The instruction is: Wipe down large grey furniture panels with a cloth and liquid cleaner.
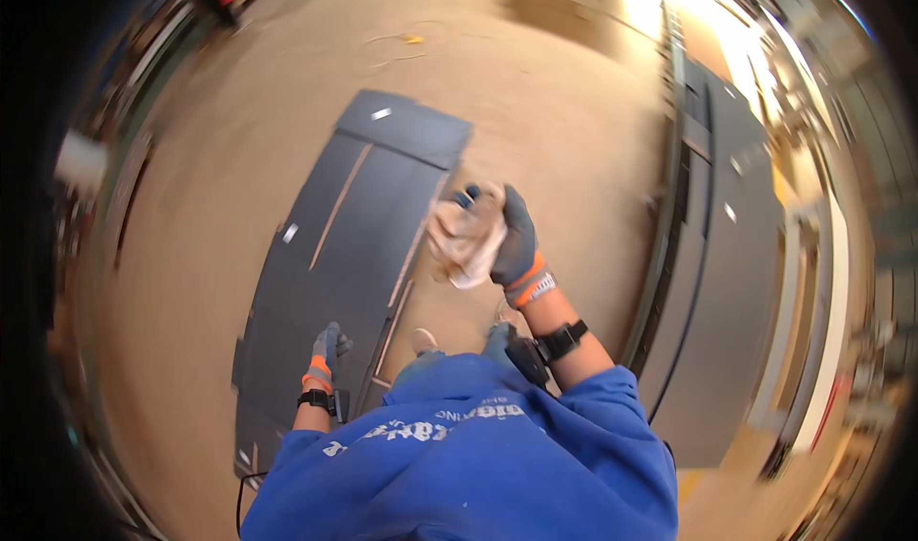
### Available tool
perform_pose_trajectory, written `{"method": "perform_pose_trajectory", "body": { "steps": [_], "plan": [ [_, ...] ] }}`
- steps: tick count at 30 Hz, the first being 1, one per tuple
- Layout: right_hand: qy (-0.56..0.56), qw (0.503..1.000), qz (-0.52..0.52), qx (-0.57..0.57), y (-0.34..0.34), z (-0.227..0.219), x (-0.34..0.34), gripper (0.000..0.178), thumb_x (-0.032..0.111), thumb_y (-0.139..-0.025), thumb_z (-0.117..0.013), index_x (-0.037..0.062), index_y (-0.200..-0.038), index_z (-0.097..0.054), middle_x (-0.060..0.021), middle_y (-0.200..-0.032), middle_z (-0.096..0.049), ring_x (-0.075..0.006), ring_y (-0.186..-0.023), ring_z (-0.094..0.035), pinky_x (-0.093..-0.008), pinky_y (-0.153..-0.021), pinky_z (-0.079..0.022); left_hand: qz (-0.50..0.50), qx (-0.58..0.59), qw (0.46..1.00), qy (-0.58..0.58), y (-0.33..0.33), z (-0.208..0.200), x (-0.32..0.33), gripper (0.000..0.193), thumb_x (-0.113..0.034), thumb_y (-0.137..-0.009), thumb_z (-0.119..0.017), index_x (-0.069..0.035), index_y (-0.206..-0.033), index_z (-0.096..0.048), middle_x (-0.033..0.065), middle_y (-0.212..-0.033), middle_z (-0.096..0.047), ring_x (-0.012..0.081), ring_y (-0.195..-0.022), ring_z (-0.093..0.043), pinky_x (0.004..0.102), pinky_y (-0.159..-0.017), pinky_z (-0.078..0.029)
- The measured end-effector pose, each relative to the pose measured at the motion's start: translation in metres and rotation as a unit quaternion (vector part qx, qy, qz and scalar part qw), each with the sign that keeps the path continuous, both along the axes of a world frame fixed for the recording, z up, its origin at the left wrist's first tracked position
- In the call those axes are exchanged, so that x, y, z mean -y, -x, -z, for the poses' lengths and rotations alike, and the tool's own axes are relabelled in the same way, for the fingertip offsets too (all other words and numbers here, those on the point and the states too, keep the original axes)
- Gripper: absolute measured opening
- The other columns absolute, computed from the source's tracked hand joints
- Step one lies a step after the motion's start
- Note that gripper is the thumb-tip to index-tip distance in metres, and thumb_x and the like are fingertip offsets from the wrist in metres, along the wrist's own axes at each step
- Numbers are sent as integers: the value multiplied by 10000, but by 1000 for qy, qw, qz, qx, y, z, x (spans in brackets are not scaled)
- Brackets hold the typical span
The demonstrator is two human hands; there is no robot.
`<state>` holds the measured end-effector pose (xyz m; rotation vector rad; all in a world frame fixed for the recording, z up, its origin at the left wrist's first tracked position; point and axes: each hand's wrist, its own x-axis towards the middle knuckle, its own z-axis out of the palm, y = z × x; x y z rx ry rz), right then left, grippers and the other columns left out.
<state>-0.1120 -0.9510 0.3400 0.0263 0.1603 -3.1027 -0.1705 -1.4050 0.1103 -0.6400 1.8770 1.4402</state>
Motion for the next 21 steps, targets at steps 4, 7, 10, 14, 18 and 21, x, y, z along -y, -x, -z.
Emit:
{"method": "perform_pose_trajectory", "body": {
  "steps": [4,7,10,14,18,21],
  "plan": [
    [-67,987,144,41,-72,-15,-96,529,466,-951,-452,36,-1256,-490,-149,-1242,-559,-299,-1164,-531,-461,-1059,-386,131,-29,987,-89,5,-108,-230,365,-470,-914,-548,-113,-991,-543,14,-877,-564,146,-850,-607,316,-742,-482],
    [-205,949,227,73,-138,38,-159,480,382,-948,-508,36,-1280,-482,-127,-1263,-564,-263,-1162,-544,-425,-1051,-403,219,-59,938,-263,-16,-123,-398,349,-449,-943,-513,-109,-1009,-552,13,-951,-582,128,-933,-590,283,-774,-470],
    [8,978,207,3,-173,21,-216,456,347,-950,-530,27,-1272,-489,-122,-1244,-580,-255,-1131,-568,-415,-1029,-430,324,-60,836,-439,-53,-183,-530,508,-430,-976,-470,-63,-1325,-439,52,-1230,-546,164,-1125,-530,302,-973,-422],
    [-28,953,299,36,-203,14,-211,456,341,-940,-552,32,-1270,-491,-119,-1212,-600,-251,-1089,-597,-416,-1006,-450,503,-22,728,-465,-78,-236,-595,552,-402,-962,-528,-26,-1353,-424,69,-1281,-531,160,-1174,-501,302,-1013,-396],
    [-132,921,356,84,-228,-9,-265,392,307,-943,-545,49,-1237,-508,-109,-1154,-625,-226,-1051,-618,-380,-974,-478,617,-140,690,-351,-101,-251,-673,498,-308,-905,-654,4,-1266,-510,77,-1207,-582,134,-1113,-519,283,-956,-422],
    [-157,902,393,88,-229,14,-277,351,287,-950,-528,43,-1203,-536,-106,-1105,-636,-201,-1010,-623,-347,-927,-495,686,-61,679,-255,-87,-229,-698,507,-336,-883,-680,8,-1228,-541,74,-1157,-609,131,-1054,-546,286,-910,-446]
  ]
}}
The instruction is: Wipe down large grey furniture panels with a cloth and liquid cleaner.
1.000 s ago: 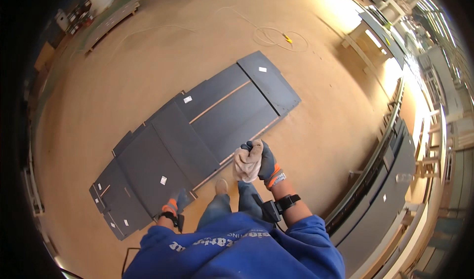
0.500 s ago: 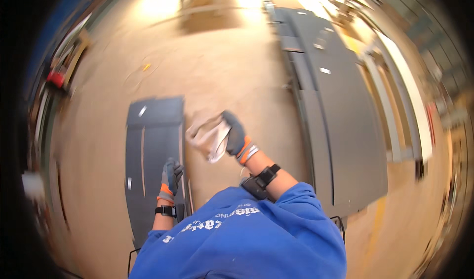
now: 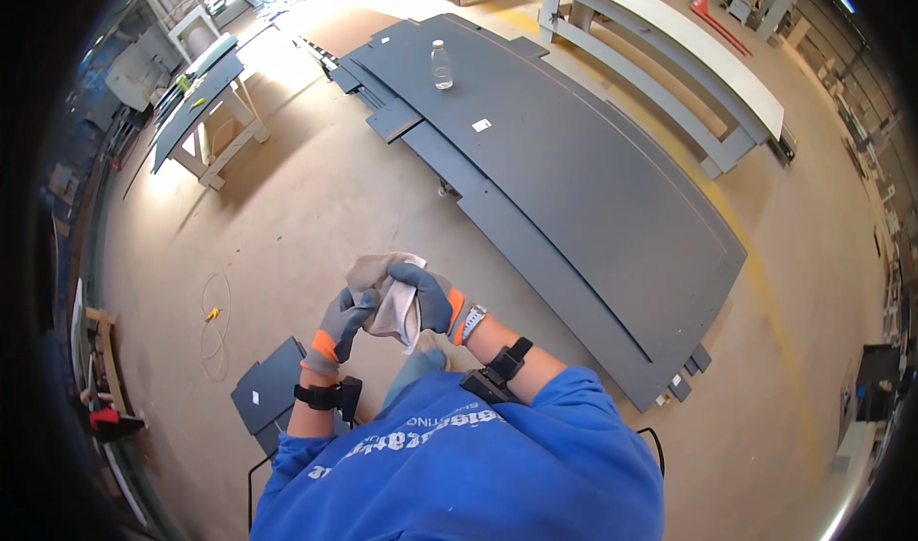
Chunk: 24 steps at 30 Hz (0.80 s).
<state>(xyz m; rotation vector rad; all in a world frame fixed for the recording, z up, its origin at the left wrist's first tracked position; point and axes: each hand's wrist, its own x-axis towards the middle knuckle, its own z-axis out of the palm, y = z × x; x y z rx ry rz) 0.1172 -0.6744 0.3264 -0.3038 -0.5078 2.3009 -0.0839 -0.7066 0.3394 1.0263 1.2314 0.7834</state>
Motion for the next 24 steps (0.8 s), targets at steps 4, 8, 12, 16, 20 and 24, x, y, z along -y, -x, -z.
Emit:
{"method": "perform_pose_trajectory", "body": {
  "steps": [4,8,12,16,20,24],
  "plan": [
    [-52,994,54,75,-7,-14,-78,342,305,-954,-515,31,-1148,-581,-99,-1067,-644,-173,-945,-627,-318,-864,-510,55,-65,996,25,7,-12,-99,475,-332,-850,-722,5,-1150,-576,39,-1056,-625,92,-941,-551,255,-817,-475],
    [-191,947,151,208,-26,13,-145,408,377,-955,-522,28,-1151,-601,-67,-1006,-647,-134,-888,-614,-281,-808,-508,102,8,992,-71,-9,-46,-177,411,-283,-839,-734,-6,-1102,-583,20,-976,-627,82,-858,-555,242,-772,-477],
    [-111,966,215,95,-28,-58,-186,518,439,-956,-502,22,-1262,-536,-57,-1068,-632,-149,-930,-604,-294,-814,-505,155,29,978,-138,-16,-95,-260,365,-224,-833,-737,-20,-1095,-586,17,-974,-627,91,-874,-567,253,-778,-481],
    [-32,953,265,-146,-53,-58,-222,822,662,-890,-390,29,-1413,-375,-169,-1441,-404,-313,-1317,-412,-461,-1055,-375,215,187,951,-121,-48,-125,-326,357,-255,-902,-654,-19,-1159,-578,19,-1022,-626,96,-934,-562,260,-832,-467],
    [-103,934,341,17,-41,17,-280,895,736,-844,-372,82,-1453,-327,-166,-1482,-347,-352,-1352,-355,-512,-1090,-319,266,73,957,-87,-72,-91,-399,421,-291,-931,-614,-18,-1243,-541,38,-1122,-611,103,-1011,-547,279,-866,-460],
    [64,938,254,-228,-18,24,-348,965,799,-800,-388,89,-1451,-330,-159,-1451,-399,-367,-1295,-429,-512,-1070,-351,278,36,954,-105,-58,-39,-472,489,-285,-885,-681,-19,-1264,-522,45,-1127,-606,113,-1025,-541,289,-884,-457]
  ]
}}
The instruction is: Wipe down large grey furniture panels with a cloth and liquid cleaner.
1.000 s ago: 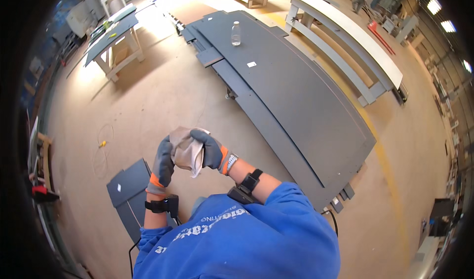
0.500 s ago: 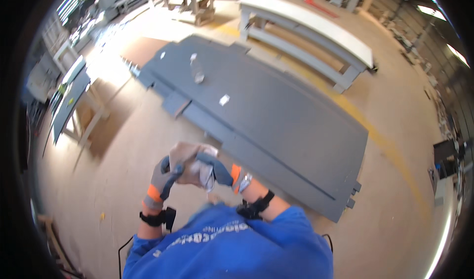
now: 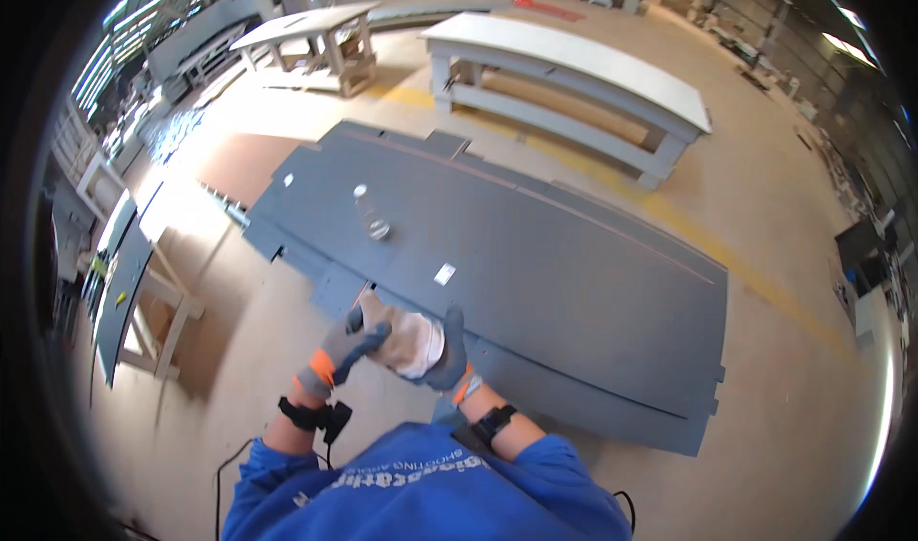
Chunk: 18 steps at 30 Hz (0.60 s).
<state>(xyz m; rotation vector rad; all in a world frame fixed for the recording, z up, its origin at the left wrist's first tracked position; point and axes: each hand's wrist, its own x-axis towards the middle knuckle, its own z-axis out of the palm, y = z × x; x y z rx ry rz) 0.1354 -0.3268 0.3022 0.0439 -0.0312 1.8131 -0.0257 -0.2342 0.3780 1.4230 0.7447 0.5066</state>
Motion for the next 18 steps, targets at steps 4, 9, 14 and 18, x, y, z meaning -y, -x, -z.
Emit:
{"method": "perform_pose_trajectory", "body": {
  "steps": [4,9,14,18],
  "plan": [
    [-13,998,-24,49,-7,-36,-52,783,629,-878,-482,80,-1423,-355,-154,-1417,-429,-328,-1266,-469,-495,-1045,-403,-12,-33,999,-21,5,-34,-51,548,-345,-795,-761,-3,-1172,-560,56,-1069,-627,127,-972,-570,290,-832,-479],
    [16,993,-27,115,8,-44,-131,594,363,-922,-539,34,-1387,-368,-180,-1346,-477,-322,-1200,-530,-480,-988,-477,-21,-237,968,-76,27,-48,-113,652,-451,-730,-761,14,-1144,-570,93,-1015,-648,142,-862,-600,314,-710,-498],
    [67,993,38,87,10,-31,-175,570,301,-911,-540,-6,-1364,-382,-193,-1317,-500,-331,-1187,-541,-483,-999,-474,93,-288,953,-30,25,-35,-190,709,-439,-777,-741,27,-1261,-514,127,-1145,-619,174,-1041,-578,314,-895,-464],
    [94,984,117,97,-3,-25,-202,558,276,-915,-537,-17,-1364,-381,-196,-1325,-498,-329,-1187,-543,-476,-997,-477,127,-165,978,-5,19,6,-272,711,-440,-836,-687,65,-1289,-472,153,-1199,-593,189,-1113,-546,325,-951,-436]
  ]
}}
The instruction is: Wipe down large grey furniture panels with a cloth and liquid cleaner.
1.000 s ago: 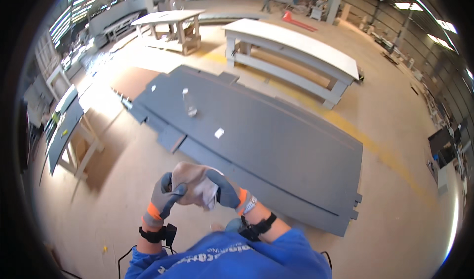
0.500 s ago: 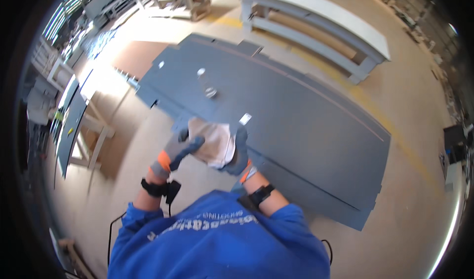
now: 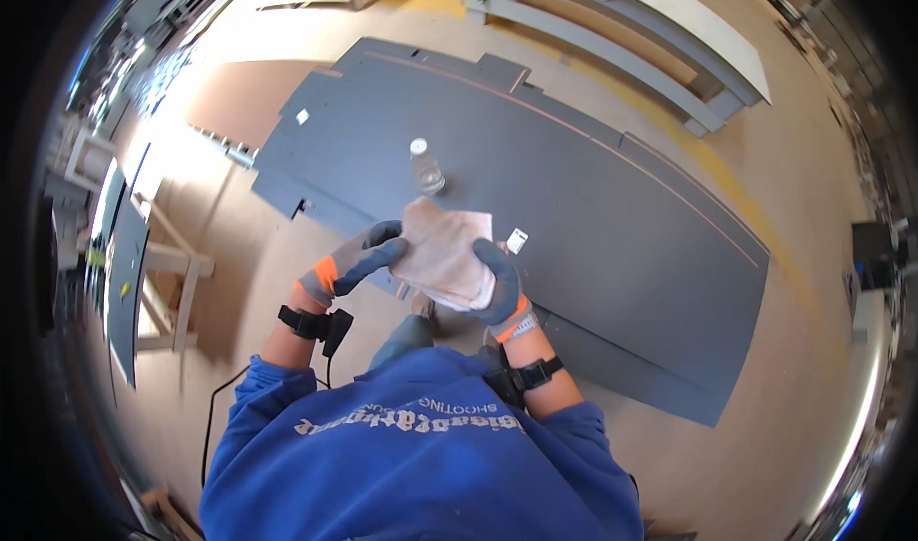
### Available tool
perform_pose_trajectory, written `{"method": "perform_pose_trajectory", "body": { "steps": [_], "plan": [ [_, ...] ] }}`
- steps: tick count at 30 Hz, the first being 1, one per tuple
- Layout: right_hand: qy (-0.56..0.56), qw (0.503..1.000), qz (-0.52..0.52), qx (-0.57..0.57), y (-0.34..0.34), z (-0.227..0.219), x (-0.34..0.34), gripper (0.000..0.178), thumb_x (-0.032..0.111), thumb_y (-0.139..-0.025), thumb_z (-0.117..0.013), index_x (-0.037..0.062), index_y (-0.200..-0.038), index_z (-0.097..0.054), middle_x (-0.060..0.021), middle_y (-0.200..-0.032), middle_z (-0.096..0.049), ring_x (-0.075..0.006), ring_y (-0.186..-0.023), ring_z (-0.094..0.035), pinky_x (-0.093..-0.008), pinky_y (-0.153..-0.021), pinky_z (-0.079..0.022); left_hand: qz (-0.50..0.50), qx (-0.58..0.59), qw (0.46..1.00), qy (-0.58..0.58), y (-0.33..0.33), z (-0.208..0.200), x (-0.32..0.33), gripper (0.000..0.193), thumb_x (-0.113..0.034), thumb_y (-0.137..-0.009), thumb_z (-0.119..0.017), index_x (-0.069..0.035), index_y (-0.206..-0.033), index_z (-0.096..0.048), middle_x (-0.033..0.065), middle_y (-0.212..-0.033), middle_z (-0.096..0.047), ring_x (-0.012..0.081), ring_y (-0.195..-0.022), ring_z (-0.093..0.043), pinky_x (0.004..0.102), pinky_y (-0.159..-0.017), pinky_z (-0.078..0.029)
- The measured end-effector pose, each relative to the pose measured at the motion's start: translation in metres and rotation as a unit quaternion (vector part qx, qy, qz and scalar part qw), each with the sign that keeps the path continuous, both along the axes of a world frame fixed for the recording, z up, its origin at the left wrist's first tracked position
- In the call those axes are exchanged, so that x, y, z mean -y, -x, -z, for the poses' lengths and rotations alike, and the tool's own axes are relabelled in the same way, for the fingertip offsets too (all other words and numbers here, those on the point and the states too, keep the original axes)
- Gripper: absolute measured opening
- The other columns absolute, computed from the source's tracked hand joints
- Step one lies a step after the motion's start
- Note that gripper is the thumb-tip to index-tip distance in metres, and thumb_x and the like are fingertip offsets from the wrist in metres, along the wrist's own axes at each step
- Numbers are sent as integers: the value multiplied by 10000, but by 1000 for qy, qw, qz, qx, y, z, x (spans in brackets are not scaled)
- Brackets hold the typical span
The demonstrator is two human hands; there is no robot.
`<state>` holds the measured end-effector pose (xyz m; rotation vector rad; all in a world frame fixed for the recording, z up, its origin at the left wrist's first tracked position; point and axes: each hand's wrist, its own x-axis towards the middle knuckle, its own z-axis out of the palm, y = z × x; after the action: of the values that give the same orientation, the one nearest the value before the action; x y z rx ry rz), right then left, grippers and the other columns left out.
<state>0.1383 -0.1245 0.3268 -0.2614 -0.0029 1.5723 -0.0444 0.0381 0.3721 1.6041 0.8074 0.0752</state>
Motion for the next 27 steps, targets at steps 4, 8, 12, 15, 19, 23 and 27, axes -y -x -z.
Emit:
{"method": "perform_pose_trajectory", "body": {
  "steps": [4,8,12,15,19,23,27],
  "plan": [
    [21,998,19,-59,18,12,-8,522,272,-941,-507,9,-1377,-390,-147,-1371,-485,-277,-1250,-487,-417,-1081,-373,-91,-16,972,-215,20,156,-125,792,-448,-790,-729,73,-1316,-445,202,-1178,-605,275,-1094,-578,357,-950,-464],
    [153,961,220,63,27,15,28,595,263,-874,-557,7,-1382,-382,-191,-1349,-486,-359,-1238,-485,-477,-1055,-388,-116,-105,931,-331,-78,155,-131,945,-553,-709,-721,-42,-1409,-346,225,-1342,-445,385,-1284,-401,444,-1033,-381],
    [175,933,296,107,41,11,66,688,383,-845,-561,13,-1390,-363,-192,-1360,-464,-360,-1247,-467,-487,-1016,-421,-33,-198,909,-364,-108,143,-145,701,-490,-770,-687,-126,-1317,-442,177,-1215,-512,357,-1186,-489,461,-939,-434],
    [218,893,373,131,39,20,105,677,404,-851,-548,15,-1381,-384,-184,-1349,-482,-362,-1234,-481,-496,-1015,-422,33,-225,909,-349,-130,142,-155,576,-477,-786,-681,-137,-1213,-497,125,-1197,-532,334,-1107,-552,450,-904,-455],
    [263,863,411,131,44,31,137,666,433,-860,-531,19,-1368,-413,-174,-1334,-506,-364,-1216,-500,-508,-1012,-424,114,-229,886,-386,-130,135,-155,541,-508,-765,-678,-117,-1112,-542,116,-1161,-564,302,-1087,-576,418,-892,-465],
    [278,859,411,126,56,60,148,659,461,-869,-513,22,-1356,-442,-164,-1319,-530,-367,-1198,-519,-520,-1010,-425,188,-92,872,-443,-117,113,-127,555,-542,-744,-654,-93,-1061,-574,144,-1076,-617,285,-1060,-598,403,-884,-470],
    [261,874,386,139,34,179,189,698,450,-839,-534,37,-1386,-397,-180,-1375,-461,-358,-1247,-470,-506,-1049,-376,288,41,858,-423,-127,5,-58,544,-523,-756,-646,-66,-1041,-572,148,-1053,-632,338,-974,-618,420,-872,-477]
  ]
}}
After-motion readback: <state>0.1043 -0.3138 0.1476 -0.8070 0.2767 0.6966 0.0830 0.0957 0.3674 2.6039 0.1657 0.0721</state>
